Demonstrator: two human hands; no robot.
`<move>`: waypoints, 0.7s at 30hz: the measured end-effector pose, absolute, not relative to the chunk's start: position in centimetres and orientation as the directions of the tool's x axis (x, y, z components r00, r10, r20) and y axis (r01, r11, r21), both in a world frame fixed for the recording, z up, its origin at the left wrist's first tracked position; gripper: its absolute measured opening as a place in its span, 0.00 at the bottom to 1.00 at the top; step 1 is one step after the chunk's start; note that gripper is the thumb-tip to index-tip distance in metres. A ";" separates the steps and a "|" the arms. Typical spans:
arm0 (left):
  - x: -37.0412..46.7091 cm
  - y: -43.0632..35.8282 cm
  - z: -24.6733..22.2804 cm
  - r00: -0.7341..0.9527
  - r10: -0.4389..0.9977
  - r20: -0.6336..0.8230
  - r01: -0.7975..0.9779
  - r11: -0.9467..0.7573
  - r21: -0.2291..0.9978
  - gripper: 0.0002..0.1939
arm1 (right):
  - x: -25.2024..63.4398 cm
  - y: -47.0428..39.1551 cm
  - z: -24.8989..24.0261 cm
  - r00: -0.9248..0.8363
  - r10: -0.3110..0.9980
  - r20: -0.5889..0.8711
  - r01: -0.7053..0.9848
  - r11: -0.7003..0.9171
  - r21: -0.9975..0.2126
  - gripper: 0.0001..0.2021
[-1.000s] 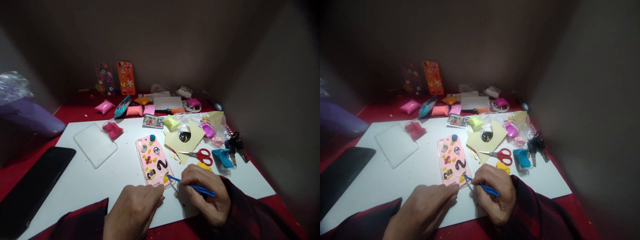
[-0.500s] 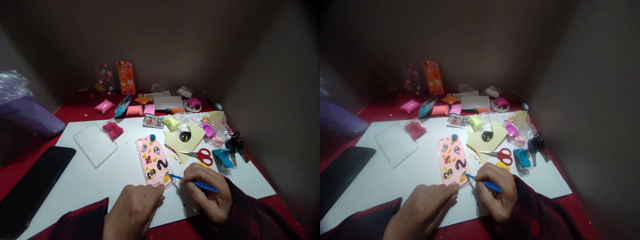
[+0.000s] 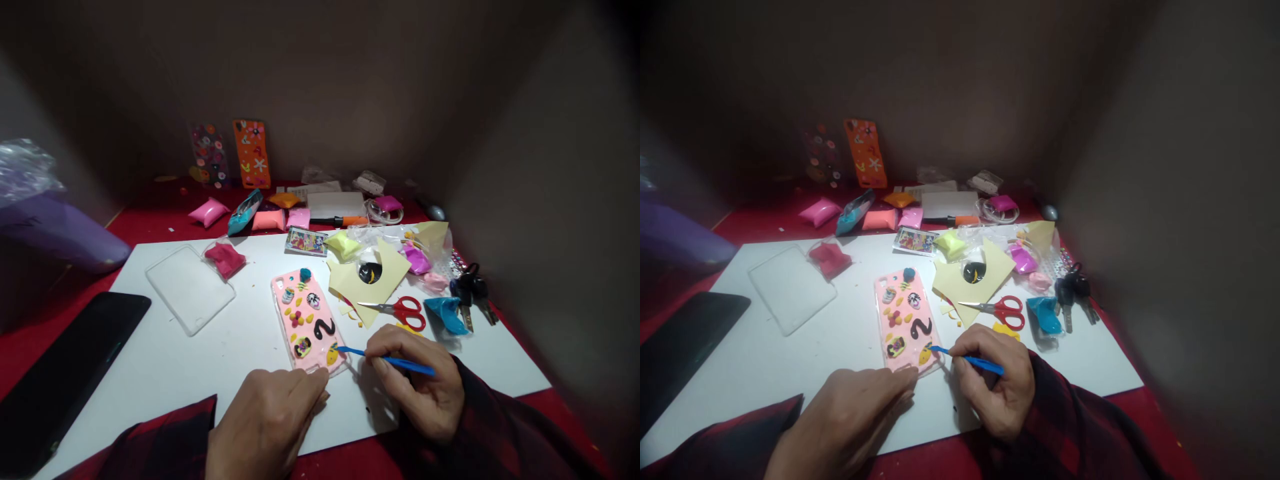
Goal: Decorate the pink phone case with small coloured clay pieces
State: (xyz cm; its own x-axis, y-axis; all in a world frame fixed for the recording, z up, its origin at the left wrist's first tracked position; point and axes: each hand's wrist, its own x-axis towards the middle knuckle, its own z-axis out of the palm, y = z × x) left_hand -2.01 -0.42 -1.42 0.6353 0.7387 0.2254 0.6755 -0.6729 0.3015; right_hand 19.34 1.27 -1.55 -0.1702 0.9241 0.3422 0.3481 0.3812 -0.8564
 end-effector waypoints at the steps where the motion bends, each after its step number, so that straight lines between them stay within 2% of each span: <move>1: -2.0 -0.4 -1.4 0.634 0.739 0.228 0.674 -0.673 0.304 0.08 | 19.4 1.2 -1.7 -0.152 0.937 0.314 0.349 0.348 -0.870 0.05; 5: -2.0 -0.5 -1.4 0.626 0.742 0.241 0.685 -0.670 0.286 0.08 | 19.7 1.2 -1.8 -0.152 0.962 0.227 0.365 0.268 -0.892 0.06; 21: -2.0 -0.4 -1.4 0.628 0.735 0.256 0.682 -0.679 0.273 0.08 | 19.2 1.5 -1.8 -0.118 0.967 0.227 0.375 0.256 -0.891 0.07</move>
